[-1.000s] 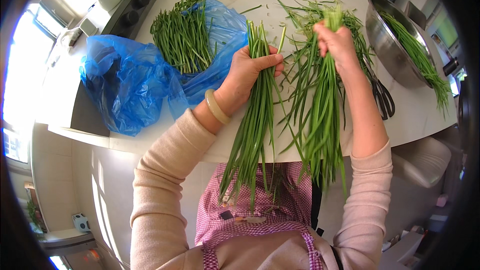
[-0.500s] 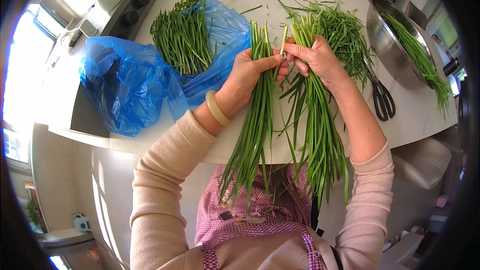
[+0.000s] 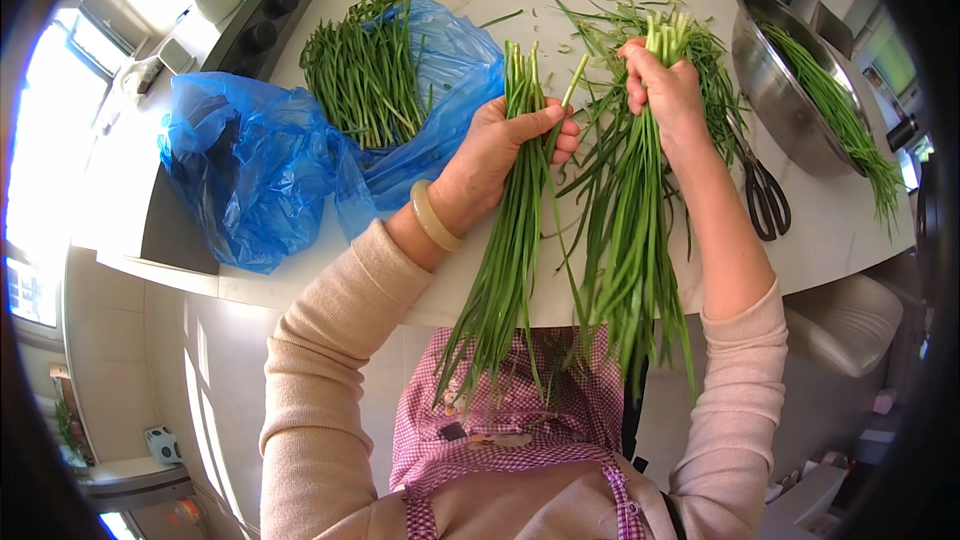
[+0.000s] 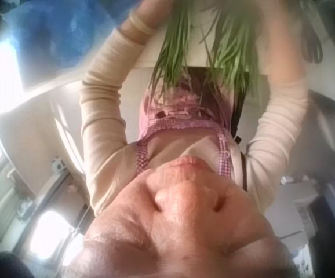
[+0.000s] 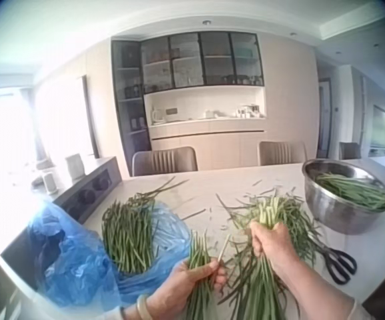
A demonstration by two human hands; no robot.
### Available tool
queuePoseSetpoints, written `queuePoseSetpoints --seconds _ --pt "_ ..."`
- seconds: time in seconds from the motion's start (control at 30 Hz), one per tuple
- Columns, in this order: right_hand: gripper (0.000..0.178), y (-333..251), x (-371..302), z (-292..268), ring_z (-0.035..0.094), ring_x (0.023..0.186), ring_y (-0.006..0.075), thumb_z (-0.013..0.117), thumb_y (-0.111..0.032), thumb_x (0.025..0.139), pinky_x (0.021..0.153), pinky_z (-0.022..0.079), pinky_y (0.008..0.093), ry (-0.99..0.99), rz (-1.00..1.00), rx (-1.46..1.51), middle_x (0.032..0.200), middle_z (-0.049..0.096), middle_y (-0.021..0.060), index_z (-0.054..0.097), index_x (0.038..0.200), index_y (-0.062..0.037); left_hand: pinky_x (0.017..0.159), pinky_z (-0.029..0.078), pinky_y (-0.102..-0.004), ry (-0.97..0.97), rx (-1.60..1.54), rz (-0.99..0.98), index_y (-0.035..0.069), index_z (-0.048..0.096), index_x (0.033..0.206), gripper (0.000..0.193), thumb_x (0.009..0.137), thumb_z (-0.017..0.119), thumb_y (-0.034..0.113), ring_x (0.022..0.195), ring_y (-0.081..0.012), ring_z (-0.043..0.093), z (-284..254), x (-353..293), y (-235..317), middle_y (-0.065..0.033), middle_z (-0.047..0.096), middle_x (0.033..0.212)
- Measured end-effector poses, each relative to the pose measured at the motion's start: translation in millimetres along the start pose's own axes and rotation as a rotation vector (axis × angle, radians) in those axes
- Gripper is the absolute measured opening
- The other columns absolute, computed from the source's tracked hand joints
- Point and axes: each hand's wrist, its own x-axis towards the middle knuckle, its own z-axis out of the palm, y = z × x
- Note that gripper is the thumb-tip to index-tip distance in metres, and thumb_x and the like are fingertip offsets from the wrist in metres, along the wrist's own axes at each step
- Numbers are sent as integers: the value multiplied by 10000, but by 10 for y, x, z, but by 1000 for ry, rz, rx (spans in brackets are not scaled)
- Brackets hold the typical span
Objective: The person trims the ends of green chives by hand, aligning them into bundles and placing the trimmed pieces into a metal bowl. She also uses scissors to cut the chives and transfers some into a blue plastic bag.
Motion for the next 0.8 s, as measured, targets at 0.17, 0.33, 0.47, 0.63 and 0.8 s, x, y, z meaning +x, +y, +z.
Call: queuePoseSetpoints --seconds 0.17,0.33,0.47,0.63,0.8 --pt "163 -126 -155 117 462 449 54 632 -188 880 384 368 216 -355 84 59 683 576 22 633 924 -32 665 558 -270 34 21 -2 3 599 1003 143 914 604 115 727 -151 654 8 -13 23 -88 667 854" --pt "157 -71 -203 163 453 438 55 646 -192 877 379 348 215 -409 54 0 690 598 21 623 871 -37 660 557 -266 3 -4 -18 10 594 1008 147 918 604 125 716 -146 650 1 -7 9 -78 663 850" --pt "138 -35 -144 90 465 449 54 630 -171 874 380 362 218 -379 -2 17 673 585 22 632 866 -33 653 556 -263 -1 -6 -33 14 595 994 146 911 619 131 714 -144 650 1 -18 21 -76 663 847" --pt "151 -16 -39 4 459 453 48 629 -163 873 396 373 198 -21 31 129 698 582 19 642 930 -25 641 558 -268 2 -19 -3 19 591 970 126 891 640 103 706 -150 650 20 -14 16 -85 660 841" --pt "193 -101 -141 100 442 452 46 650 -173 874 392 359 205 -221 103 56 760 604 33 625 999 -29 587 531 -268 74 11 64 25 573 924 121 857 669 55 654 -154 628 49 -17 11 -88 643 790"
